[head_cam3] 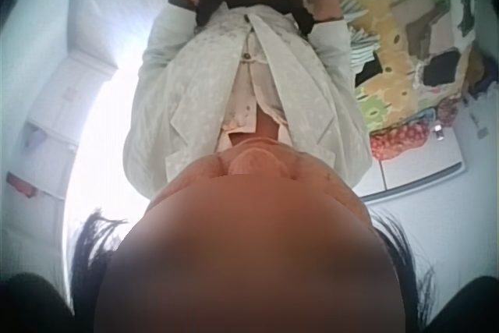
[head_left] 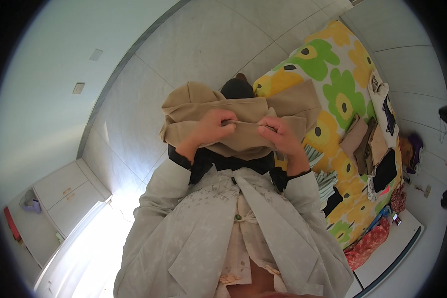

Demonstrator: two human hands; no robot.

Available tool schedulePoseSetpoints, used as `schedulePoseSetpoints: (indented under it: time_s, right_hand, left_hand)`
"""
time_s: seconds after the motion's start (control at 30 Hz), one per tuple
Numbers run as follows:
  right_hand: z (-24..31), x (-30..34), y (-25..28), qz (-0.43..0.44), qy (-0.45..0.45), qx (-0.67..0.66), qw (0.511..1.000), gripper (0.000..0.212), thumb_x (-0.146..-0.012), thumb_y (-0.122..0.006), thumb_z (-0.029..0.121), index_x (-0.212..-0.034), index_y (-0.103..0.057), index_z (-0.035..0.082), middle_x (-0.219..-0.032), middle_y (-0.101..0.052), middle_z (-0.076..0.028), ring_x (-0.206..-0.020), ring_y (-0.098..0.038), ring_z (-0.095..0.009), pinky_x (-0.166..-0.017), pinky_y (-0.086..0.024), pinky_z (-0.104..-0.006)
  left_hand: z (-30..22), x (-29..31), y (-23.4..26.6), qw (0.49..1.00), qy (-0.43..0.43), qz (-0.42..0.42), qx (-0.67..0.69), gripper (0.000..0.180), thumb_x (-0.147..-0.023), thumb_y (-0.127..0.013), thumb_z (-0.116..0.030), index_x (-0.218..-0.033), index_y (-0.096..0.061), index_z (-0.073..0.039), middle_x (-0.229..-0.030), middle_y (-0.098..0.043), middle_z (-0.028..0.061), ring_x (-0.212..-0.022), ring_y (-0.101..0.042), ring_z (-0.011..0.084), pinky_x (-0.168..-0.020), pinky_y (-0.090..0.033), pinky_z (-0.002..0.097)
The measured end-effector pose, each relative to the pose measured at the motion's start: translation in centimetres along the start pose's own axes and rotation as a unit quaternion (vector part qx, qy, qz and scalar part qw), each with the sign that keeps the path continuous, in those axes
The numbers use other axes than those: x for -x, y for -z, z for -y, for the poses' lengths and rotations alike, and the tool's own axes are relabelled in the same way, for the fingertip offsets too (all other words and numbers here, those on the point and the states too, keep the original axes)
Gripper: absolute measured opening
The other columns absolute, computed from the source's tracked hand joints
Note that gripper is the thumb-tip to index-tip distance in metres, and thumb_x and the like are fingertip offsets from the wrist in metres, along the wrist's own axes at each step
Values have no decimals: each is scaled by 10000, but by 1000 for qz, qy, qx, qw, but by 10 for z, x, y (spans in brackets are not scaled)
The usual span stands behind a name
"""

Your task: The person sits on the floor and folds a striped shirt, then picks up a pair of beige trousers. They unfold the trousers, align the legs, and fold them neatly on their lap.

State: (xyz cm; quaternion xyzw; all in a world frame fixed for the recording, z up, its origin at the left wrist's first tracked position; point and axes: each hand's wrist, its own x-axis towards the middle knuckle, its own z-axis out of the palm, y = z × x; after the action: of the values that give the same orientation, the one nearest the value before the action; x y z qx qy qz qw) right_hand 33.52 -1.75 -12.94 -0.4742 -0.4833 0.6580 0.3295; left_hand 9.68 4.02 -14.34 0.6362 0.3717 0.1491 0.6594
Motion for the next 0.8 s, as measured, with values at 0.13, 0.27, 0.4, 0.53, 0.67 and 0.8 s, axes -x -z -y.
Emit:
schedulePoseSetpoints:
  time_s: [0.13,0.27,0.4,0.53,0.67,0.8]
  right_hand:
    - [-2,8,10,-12,-26,-25,999,165,-903,-599,160,-782,-569,52,-647,-389,97,-600,-319,-9,-506,-262,-204]
    - [-2,6,19,-15,-37,-16,999,169,-910,-603,173,-793,-572,55,-655,-391,101,-600,-322,-6,-507,-262,-200]
    - [-2,5,21,-8,-40,-18,999,179,-918,-602,186,-798,-575,56,-665,-390,107,-606,-319,0,-506,-259,-198]
    - [3,2,25,11,-63,-3,998,178,-907,-613,194,-832,-593,34,-658,-426,85,-599,-363,-29,-520,-305,-217]
    - [13,-11,17,-55,107,206,971,176,-857,-645,194,-876,-621,20,-672,-526,-9,-615,-473,-127,-562,-385,-278]
    - [24,-26,-4,6,128,227,966,175,-824,-654,184,-879,-624,20,-708,-572,-69,-641,-520,-178,-580,-411,-309]
  left_hand:
    - [11,6,18,999,34,4,8,153,-784,-547,-134,-819,-588,9,-685,-519,3,-668,-457,77,-603,-398,258]
    - [12,13,28,997,35,50,43,133,-845,-539,-103,-885,-606,4,-748,-524,-45,-713,-447,39,-631,-383,215]
    - [6,15,31,996,39,70,30,150,-877,-541,-128,-897,-609,3,-757,-532,-43,-725,-451,39,-638,-384,213]
    - [3,16,31,998,7,63,12,195,-928,-528,-170,-852,-584,1,-729,-487,-47,-701,-413,45,-611,-361,220]
    - [0,15,31,997,-14,71,-3,250,-968,-496,-191,-816,-548,0,-711,-432,-48,-682,-367,52,-593,-338,229]
    - [-7,16,27,998,-25,59,-1,246,-977,-482,-186,-830,-544,1,-712,-428,-45,-686,-367,51,-600,-344,228]
